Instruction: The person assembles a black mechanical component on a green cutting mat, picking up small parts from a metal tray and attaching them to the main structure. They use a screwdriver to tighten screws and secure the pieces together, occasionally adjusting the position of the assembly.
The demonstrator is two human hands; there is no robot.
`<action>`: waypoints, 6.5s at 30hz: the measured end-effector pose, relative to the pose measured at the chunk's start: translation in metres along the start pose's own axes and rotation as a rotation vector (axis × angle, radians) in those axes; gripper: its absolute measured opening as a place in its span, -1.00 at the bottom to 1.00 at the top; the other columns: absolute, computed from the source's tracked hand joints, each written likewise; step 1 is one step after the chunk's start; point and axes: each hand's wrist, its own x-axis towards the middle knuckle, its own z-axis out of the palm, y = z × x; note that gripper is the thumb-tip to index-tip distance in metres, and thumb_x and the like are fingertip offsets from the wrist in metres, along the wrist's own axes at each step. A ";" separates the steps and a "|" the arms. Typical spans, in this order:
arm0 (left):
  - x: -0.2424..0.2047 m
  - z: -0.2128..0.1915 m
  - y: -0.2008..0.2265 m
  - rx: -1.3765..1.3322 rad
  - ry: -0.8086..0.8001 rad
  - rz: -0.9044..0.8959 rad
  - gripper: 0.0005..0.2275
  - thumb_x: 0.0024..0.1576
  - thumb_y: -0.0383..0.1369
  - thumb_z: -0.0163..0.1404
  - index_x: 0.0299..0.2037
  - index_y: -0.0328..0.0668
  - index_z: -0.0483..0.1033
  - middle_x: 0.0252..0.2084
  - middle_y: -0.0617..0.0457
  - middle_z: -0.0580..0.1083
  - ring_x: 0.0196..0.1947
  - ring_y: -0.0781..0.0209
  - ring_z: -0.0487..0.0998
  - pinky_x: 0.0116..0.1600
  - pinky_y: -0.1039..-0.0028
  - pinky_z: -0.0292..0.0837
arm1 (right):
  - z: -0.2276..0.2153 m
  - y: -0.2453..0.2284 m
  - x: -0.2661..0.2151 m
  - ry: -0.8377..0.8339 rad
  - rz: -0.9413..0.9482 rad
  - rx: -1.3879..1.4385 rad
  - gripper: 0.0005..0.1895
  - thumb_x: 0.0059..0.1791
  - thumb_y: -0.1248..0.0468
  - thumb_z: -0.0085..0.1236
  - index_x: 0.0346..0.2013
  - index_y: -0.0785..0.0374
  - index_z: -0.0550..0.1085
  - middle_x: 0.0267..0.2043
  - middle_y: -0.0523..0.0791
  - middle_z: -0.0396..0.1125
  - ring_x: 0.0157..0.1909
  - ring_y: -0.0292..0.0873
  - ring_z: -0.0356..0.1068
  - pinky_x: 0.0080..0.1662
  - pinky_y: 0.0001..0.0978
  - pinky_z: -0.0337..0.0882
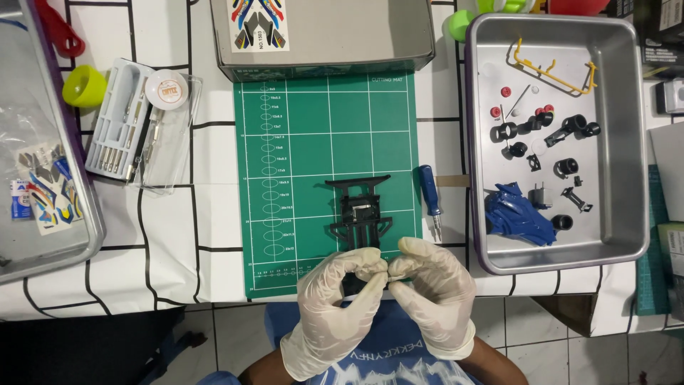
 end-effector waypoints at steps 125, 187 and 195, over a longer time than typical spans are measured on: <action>0.009 -0.040 -0.034 1.168 -0.216 0.322 -0.32 0.31 0.16 0.00 0.42 -0.21 0.19 0.19 0.07 0.56 0.36 0.04 0.40 0.46 0.00 0.23 | 0.013 -0.030 0.120 -0.759 -0.451 -1.038 -0.66 -0.02 0.55 0.18 0.04 0.34 0.44 -0.10 -0.06 0.50 -0.19 -0.08 0.41 -0.02 -0.28 0.52; 0.007 -0.042 -0.033 1.267 -0.336 0.326 0.14 -0.04 0.67 -0.35 0.48 -0.21 0.10 0.26 0.04 0.48 0.42 0.06 0.33 0.51 -0.01 0.10 | 0.013 -0.031 0.124 -0.800 -0.556 -1.017 -0.79 0.03 0.51 0.19 -0.07 0.38 0.41 -0.18 0.01 0.44 -0.27 -0.06 0.35 -0.11 -0.30 0.46; 0.008 -0.043 -0.032 1.256 -0.364 0.319 0.23 -0.11 0.70 -0.23 0.50 -0.27 0.02 0.29 0.05 0.44 0.42 0.04 0.32 0.52 -0.04 0.10 | 0.017 -0.037 0.118 -0.769 -0.603 -1.072 -0.80 0.01 0.49 0.22 -0.09 0.40 0.45 -0.16 0.03 0.45 -0.20 -0.04 0.44 -0.03 -0.28 0.51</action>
